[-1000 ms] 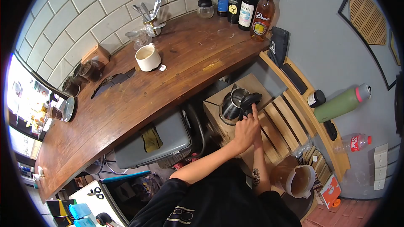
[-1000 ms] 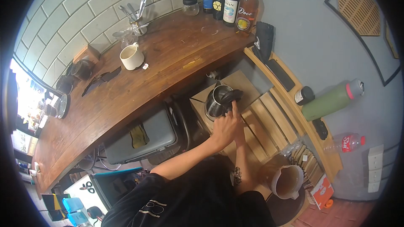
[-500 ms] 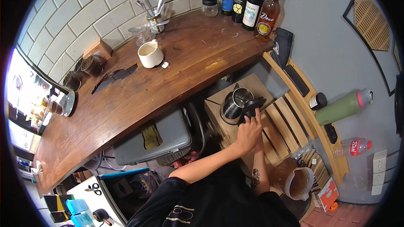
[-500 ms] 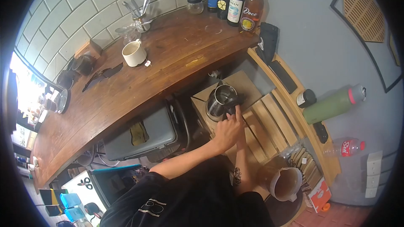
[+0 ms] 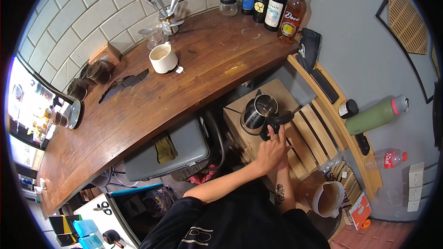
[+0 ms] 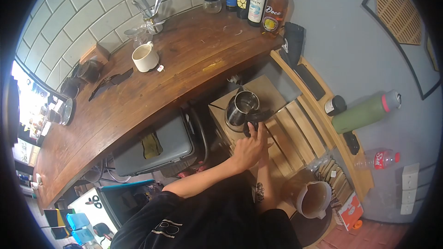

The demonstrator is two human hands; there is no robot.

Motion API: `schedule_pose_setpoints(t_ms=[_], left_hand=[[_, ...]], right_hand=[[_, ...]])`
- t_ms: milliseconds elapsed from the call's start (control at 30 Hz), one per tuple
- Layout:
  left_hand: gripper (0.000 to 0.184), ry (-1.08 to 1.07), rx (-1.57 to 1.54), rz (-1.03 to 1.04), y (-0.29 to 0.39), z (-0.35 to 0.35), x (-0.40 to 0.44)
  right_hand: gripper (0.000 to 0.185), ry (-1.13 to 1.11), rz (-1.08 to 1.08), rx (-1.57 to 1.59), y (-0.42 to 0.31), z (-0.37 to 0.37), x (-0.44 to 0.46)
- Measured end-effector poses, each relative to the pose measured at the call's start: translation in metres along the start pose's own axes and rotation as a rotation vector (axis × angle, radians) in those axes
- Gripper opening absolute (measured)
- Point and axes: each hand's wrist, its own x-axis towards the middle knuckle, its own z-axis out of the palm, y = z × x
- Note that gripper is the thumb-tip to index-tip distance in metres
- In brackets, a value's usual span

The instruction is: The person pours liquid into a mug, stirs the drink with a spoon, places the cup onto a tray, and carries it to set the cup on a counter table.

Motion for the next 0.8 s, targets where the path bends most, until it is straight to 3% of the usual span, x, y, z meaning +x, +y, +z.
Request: schedule_pose_setpoints(t_ms=[67,167,300,400,500,567,600,667,800], left_hand=[[0.088,0.009,0.059,-0.010,-0.002,0.006,-0.002],[0.085,-0.011,0.133,0.013,0.000,-0.004,-0.009],[0.088,-0.020,0.024,0.089,-0.011,0.005,-0.020],[0.087,-0.095,-0.015,0.104,-0.017,0.005,-0.032],[0.086,-0.104,-0.047,0.115,-0.024,0.004,-0.043],[0.079,-0.142,-0.123,0.126,-0.026,-0.006,-0.050],[0.079,-0.147,-0.125,0.127,-0.028,-0.010,-0.053],[0.070,-0.454,-0.163,0.035,-0.034,-0.018,-0.061],[0.059,-0.603,-0.244,-0.016,-0.072,-0.009,-0.083]], right_hand=[[0.057,0.005,-0.034,-0.067,0.002,0.004,-0.006],[0.055,0.004,-0.024,-0.009,0.005,0.007,-0.016],[0.053,0.002,0.008,0.102,0.001,0.004,-0.018],[0.045,0.000,0.345,0.395,0.001,0.006,-0.011],[0.036,0.084,0.184,0.505,0.034,0.028,-0.038],[0.045,-0.022,0.682,0.907,0.038,0.025,-0.048],[0.045,-0.020,0.687,0.906,0.038,0.027,-0.050],[0.042,0.098,0.641,0.867,0.039,0.032,-0.054],[0.043,0.002,0.479,0.696,0.042,0.029,-0.046]])
